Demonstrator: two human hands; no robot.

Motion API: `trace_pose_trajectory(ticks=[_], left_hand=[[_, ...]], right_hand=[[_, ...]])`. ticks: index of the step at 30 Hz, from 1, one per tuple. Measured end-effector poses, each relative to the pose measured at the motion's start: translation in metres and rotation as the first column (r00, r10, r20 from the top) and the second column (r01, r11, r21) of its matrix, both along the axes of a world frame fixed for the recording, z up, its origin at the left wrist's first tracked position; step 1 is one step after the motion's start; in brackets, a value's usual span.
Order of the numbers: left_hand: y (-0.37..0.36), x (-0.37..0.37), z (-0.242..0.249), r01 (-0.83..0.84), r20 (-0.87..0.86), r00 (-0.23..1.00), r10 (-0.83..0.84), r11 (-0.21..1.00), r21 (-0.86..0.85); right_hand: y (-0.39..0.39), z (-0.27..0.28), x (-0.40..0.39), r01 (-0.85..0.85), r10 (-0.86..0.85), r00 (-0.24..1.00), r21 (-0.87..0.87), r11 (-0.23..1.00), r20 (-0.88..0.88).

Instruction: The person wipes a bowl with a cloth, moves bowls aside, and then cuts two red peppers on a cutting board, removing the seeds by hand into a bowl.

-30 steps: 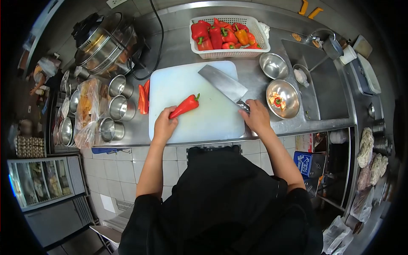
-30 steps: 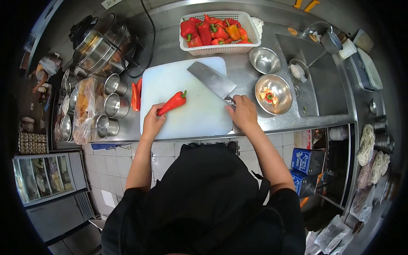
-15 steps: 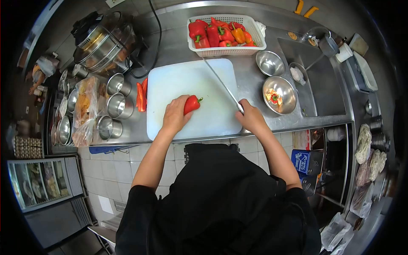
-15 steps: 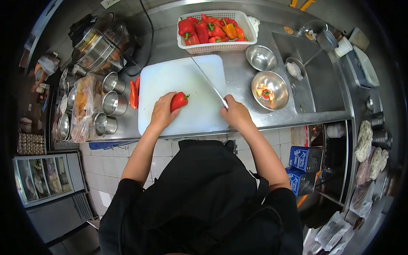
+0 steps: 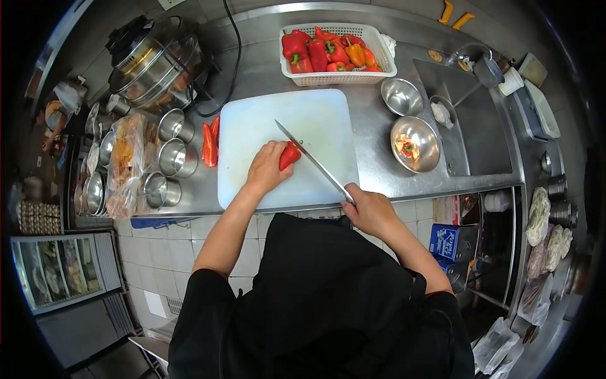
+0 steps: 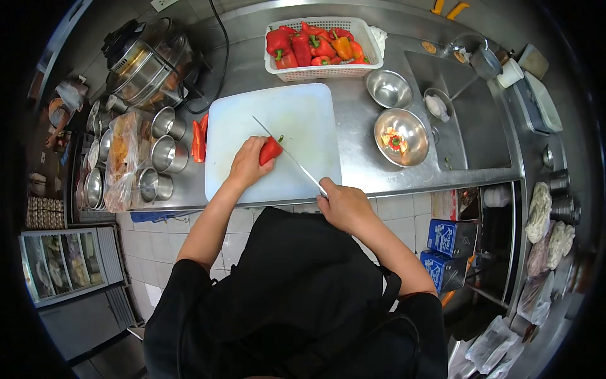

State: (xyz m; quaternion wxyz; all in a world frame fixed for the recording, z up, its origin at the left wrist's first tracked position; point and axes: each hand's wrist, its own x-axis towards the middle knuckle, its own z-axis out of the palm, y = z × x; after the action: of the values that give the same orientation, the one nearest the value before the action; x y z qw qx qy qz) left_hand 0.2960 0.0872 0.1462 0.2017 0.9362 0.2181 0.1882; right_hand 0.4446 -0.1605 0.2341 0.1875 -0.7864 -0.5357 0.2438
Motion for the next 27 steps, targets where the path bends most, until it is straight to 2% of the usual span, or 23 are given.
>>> trace_pose_trajectory(ticks=[5,15,27], left_hand=[[0.003,0.000,-0.001,0.001,-0.016,1.000,-0.001,1.000,0.001],[0.003,0.000,-0.005,-0.011,-0.015,1.000,0.011,1.000,0.009],[0.006,0.001,-0.005,-0.016,-0.013,1.000,0.016,1.000,-0.026]], right_hand=[[-0.004,0.009,-0.005,-0.055,0.057,0.997,-0.039,0.998,0.053],[0.002,0.013,-0.013,-0.076,0.079,0.996,-0.066,0.995,0.041],[0.077,-0.007,-0.013,-0.099,0.098,0.995,-0.071,0.993,-0.018]])
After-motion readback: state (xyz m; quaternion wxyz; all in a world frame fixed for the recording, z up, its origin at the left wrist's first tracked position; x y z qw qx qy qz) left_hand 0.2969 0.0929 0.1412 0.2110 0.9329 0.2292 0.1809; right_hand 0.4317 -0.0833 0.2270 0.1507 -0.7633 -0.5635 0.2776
